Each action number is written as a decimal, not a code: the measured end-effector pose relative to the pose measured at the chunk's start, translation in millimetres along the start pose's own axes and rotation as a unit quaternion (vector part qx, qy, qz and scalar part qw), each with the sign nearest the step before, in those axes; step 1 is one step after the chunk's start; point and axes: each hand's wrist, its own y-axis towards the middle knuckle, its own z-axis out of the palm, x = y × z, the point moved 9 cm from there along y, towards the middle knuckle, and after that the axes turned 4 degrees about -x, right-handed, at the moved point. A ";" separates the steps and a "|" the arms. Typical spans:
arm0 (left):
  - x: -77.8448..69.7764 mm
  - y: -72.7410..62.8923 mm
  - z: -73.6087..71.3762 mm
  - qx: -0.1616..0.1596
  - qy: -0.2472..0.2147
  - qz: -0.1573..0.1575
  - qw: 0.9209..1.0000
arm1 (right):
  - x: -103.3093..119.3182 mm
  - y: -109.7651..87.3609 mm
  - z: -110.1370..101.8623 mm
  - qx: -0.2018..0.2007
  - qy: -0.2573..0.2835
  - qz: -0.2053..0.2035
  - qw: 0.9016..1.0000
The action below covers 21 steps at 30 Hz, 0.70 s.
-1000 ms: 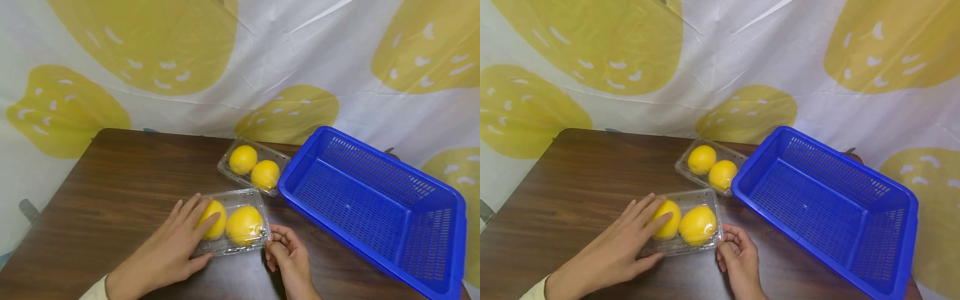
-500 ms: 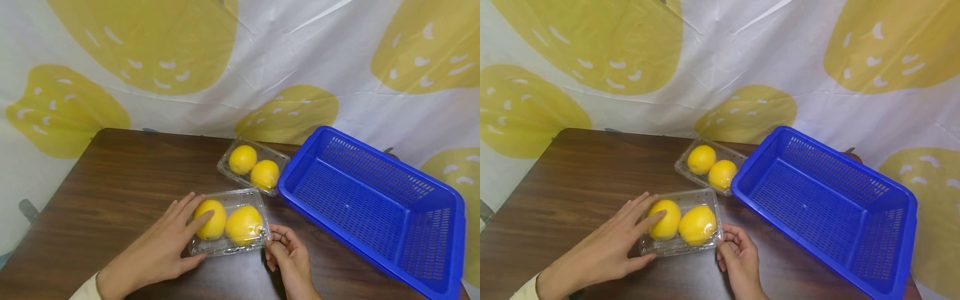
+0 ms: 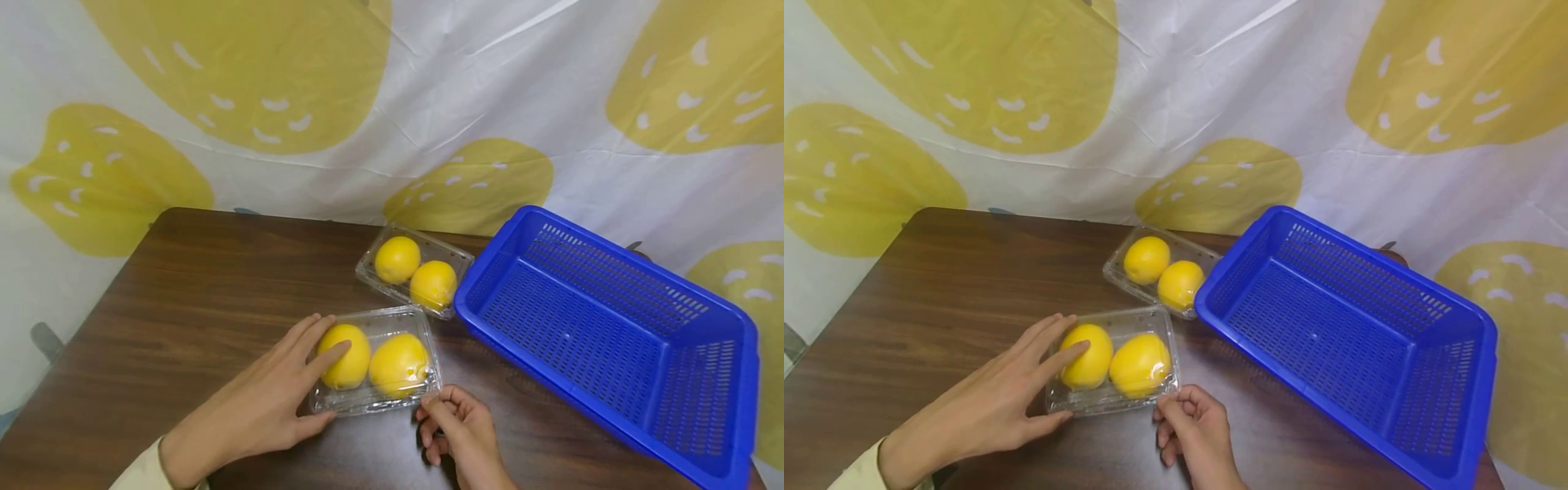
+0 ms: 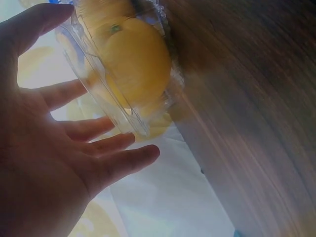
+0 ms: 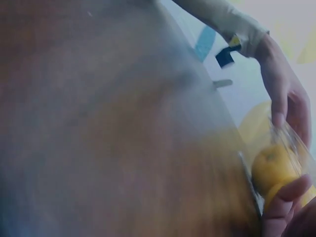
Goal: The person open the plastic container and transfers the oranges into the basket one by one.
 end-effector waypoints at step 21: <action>4.4 -3.8 5.4 -0.010 -0.067 -0.026 0.997 | -35.7 -14.4 71.5 0.152 0.030 0.118 0.981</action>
